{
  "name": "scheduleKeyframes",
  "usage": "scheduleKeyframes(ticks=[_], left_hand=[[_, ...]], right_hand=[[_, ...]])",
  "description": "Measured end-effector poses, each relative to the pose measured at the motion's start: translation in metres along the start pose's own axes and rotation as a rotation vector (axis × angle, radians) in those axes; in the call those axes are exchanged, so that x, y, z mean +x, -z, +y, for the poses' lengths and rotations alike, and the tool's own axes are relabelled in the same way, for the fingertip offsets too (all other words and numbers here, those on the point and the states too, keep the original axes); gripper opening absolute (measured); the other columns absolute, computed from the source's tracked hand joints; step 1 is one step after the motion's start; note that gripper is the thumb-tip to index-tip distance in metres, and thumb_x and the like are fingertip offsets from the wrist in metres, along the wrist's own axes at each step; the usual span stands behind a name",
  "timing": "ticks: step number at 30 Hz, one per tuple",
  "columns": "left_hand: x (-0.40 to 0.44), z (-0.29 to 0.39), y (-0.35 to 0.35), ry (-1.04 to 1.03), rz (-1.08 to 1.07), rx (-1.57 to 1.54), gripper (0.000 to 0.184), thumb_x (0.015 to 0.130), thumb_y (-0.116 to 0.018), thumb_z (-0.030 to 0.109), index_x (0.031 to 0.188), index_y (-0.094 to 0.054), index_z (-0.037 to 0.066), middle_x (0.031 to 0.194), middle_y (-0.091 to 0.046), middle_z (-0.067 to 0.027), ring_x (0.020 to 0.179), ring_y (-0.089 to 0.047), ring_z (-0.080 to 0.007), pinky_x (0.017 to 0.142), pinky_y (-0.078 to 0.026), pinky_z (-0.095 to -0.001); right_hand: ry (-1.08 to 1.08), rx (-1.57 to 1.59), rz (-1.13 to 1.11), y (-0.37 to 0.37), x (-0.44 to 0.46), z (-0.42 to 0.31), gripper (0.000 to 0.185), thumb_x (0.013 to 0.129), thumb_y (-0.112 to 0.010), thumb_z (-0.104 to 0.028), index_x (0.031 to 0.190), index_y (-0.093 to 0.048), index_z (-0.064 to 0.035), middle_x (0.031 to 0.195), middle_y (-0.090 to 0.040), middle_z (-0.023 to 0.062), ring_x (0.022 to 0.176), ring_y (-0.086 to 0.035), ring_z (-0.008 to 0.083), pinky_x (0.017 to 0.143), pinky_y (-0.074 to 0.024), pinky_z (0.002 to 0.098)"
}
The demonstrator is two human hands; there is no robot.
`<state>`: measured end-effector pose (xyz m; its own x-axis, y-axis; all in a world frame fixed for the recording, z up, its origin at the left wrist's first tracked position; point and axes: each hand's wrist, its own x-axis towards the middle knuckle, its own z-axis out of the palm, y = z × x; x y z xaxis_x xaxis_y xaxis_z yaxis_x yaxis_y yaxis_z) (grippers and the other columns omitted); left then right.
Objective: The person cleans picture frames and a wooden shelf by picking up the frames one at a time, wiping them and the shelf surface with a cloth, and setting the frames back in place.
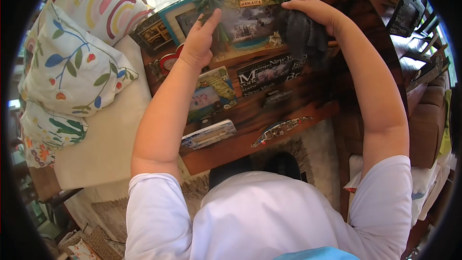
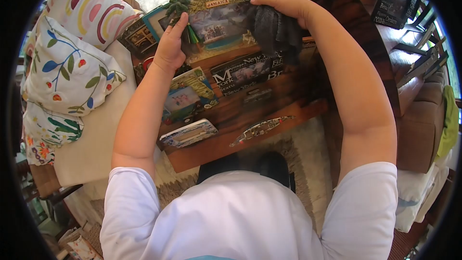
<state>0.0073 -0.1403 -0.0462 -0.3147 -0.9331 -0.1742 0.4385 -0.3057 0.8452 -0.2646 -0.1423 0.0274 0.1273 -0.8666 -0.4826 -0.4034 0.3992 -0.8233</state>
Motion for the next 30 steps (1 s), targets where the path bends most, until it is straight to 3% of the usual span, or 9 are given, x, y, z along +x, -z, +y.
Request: scheduleKeyframes(ticks=[3,6,11,13,14,17,18,24,30], left_hand=[[0.007,0.001,0.004,0.026,0.084,0.199,0.038,0.085,-0.065,0.029,0.117,-0.054,0.011,0.102,-0.061,-0.0011,0.091,-0.058,-0.0142,0.077,-0.047,-0.0322],[0.007,0.012,0.015,0.02,-0.022,0.29,0.043,0.082,-0.069,0.027,0.119,-0.053,0.012,0.107,-0.06,-0.0003,0.098,-0.055,-0.0147,0.084,-0.04,-0.035],[0.002,0.026,0.024,0.143,-0.02,0.488,0.042,0.076,-0.073,0.018,0.113,-0.055,0.014,0.104,-0.06,0.0032,0.097,-0.055,-0.0107,0.078,-0.041,-0.0326],[0.004,0.021,0.02,0.14,0.028,0.504,0.032,0.079,-0.072,0.016,0.107,-0.056,0.015,0.097,-0.062,0.0056,0.091,-0.058,-0.0088,0.071,-0.044,-0.0274],[0.005,0.019,0.018,0.151,0.017,0.531,0.036,0.078,-0.072,0.016,0.11,-0.055,0.015,0.1,-0.061,0.0045,0.092,-0.057,-0.0096,0.073,-0.044,-0.0283],[0.011,0.012,0.017,0.165,0.011,0.616,0.045,0.077,-0.073,0.016,0.117,-0.054,0.013,0.106,-0.06,0.0023,0.094,-0.055,-0.011,0.077,-0.042,-0.0293],[0.015,0.01,0.018,0.163,0.028,0.645,0.045,0.077,-0.072,0.016,0.118,-0.054,0.013,0.105,-0.06,0.0023,0.094,-0.055,-0.0109,0.076,-0.042,-0.0285],[0.034,0.0,0.022,0.22,-0.003,0.73,0.043,0.077,-0.072,0.015,0.116,-0.054,0.015,0.101,-0.061,0.0053,0.093,-0.055,-0.0086,0.075,-0.042,-0.0289],[0.045,-0.017,0.031,0.245,0.031,0.685,0.035,0.079,-0.071,0.013,0.11,-0.056,0.016,0.099,-0.062,0.0072,0.092,-0.055,-0.0068,0.073,-0.041,-0.0292]], right_hand=[[0.017,0.031,0.057,-0.002,0.003,0.006,0.067,0.081,-0.063,-0.037,0.135,-0.038,-0.0064,0.116,-0.057,0.0102,0.098,-0.059,0.0179,0.082,-0.0496,0.0315],[0.081,0.0,0.035,-0.003,0.008,0.009,0.067,0.082,-0.062,-0.039,0.136,-0.037,-0.0066,0.117,-0.056,0.0119,0.102,-0.058,0.0197,0.082,-0.0495,0.0331],[0.084,-0.137,0.13,-0.011,0.009,0.002,0.062,0.085,-0.06,-0.038,0.134,-0.04,-0.0057,0.122,-0.054,0.0087,0.109,-0.053,0.0168,0.09,-0.0429,0.0294],[0.189,-0.235,0.264,-0.007,0.011,0.006,0.06,0.085,-0.06,-0.038,0.132,-0.044,-0.0057,0.122,-0.054,0.0089,0.111,-0.052,0.0167,0.091,-0.042,0.0297],[0.24,-0.285,0.332,-0.005,0.01,0.006,0.058,0.085,-0.06,-0.038,0.131,-0.046,-0.0057,0.122,-0.055,0.0091,0.111,-0.052,0.0167,0.091,-0.0416,0.0299],[0.354,-0.162,0.463,0.006,-0.015,0.011,0.06,0.081,-0.062,-0.043,0.125,-0.052,-0.0037,0.118,-0.058,0.0116,0.109,-0.054,0.019,0.09,-0.0415,0.0292],[0.345,0.069,0.408,0.012,-0.024,0.015,0.052,0.083,-0.062,-0.038,0.122,-0.055,-0.0043,0.115,-0.06,0.0097,0.107,-0.054,0.0158,0.087,-0.0421,0.0274],[0.435,0.63,0.38,0.01,-0.107,0.041,0.037,0.091,-0.054,-0.024,0.12,-0.053,-0.0019,0.11,-0.062,0.0118,0.093,-0.061,0.0163,0.08,-0.0484,0.027],[0.449,0.803,0.339,-0.014,-0.147,0.069,0.04,0.093,-0.049,-0.023,0.124,-0.044,0.0015,0.107,-0.061,0.0168,0.09,-0.063,0.0202,0.078,-0.0522,0.032]])
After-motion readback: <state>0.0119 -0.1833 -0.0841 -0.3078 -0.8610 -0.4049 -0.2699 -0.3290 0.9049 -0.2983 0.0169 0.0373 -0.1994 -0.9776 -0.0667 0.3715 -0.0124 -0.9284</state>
